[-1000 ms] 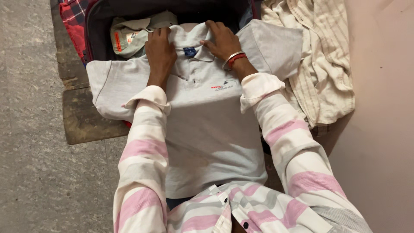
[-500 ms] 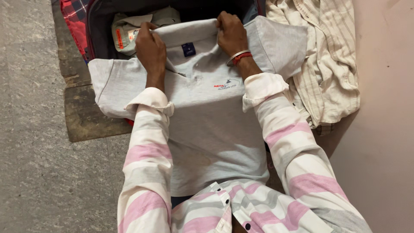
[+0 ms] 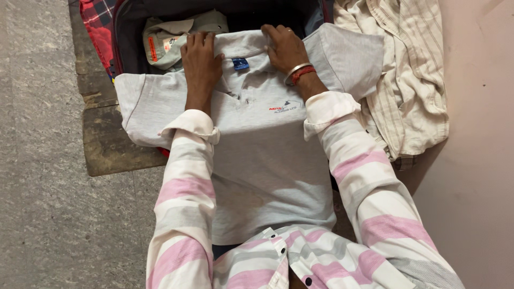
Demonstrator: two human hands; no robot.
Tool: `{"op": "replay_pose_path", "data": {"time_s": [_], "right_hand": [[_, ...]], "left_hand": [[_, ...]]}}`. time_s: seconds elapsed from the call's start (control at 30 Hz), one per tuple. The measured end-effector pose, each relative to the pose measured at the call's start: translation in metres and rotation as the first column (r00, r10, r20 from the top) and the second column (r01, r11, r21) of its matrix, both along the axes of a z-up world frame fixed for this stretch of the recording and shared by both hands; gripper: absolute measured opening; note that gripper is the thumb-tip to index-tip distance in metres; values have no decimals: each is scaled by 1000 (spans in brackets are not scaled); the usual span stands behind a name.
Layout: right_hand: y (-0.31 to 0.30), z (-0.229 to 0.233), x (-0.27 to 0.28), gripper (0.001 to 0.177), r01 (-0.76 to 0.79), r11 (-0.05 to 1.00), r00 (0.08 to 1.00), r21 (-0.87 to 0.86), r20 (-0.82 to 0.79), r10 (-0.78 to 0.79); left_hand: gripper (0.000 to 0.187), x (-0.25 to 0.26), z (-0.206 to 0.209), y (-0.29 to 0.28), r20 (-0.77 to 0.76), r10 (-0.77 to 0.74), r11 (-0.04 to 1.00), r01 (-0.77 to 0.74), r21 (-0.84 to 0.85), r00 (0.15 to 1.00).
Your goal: The person removes a white polo shirt and a light green button-down shirt from a suitcase, unfolds each shirt to show the front, and then buttons the top buttons of the green shirt.
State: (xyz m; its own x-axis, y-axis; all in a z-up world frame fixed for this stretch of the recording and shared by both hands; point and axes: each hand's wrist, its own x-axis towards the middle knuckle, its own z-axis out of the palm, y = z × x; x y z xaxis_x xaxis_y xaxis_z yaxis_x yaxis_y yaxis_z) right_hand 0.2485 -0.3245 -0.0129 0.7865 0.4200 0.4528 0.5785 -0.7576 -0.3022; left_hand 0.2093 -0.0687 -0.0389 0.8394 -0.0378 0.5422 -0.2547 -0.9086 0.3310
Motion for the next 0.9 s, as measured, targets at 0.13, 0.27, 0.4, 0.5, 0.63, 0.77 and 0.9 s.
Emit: {"op": "replay_pose_path", "data": {"time_s": [0.13, 0.27, 0.4, 0.5, 0.63, 0.77, 0.9], "right_hand": [[-2, -12, 8, 22, -19, 1000, 998, 1, 65, 19], [-4, -14, 13, 17, 13, 999, 997, 31, 73, -15], [-6, -6, 12, 15, 71, 992, 993, 106, 87, -80], [-5, -5, 9, 23, 89, 992, 994, 87, 53, -93], [-5, -2, 6, 55, 62, 994, 997, 94, 41, -66], [-3, 3, 3, 42, 106, 994, 994, 22, -23, -106], [-6, -1, 9, 26, 161, 987, 983, 6, -94, -160]], "left_hand": [[25, 13, -17, 1, -18, 66, 994, -64, 89, 998], [4, 16, -15, 5, 31, 65, 979, -57, -193, 997], [8, 8, 0, 6, 52, 111, 904, -79, -420, 993], [10, 4, 5, 2, -22, 86, 904, -88, -418, 996], [42, -4, 13, 1, 117, 39, 976, -13, -218, 992], [45, -5, 16, 1, 13, 27, 983, -24, -183, 1000], [19, 7, 3, 5, 21, 36, 978, -30, -208, 999]]}}
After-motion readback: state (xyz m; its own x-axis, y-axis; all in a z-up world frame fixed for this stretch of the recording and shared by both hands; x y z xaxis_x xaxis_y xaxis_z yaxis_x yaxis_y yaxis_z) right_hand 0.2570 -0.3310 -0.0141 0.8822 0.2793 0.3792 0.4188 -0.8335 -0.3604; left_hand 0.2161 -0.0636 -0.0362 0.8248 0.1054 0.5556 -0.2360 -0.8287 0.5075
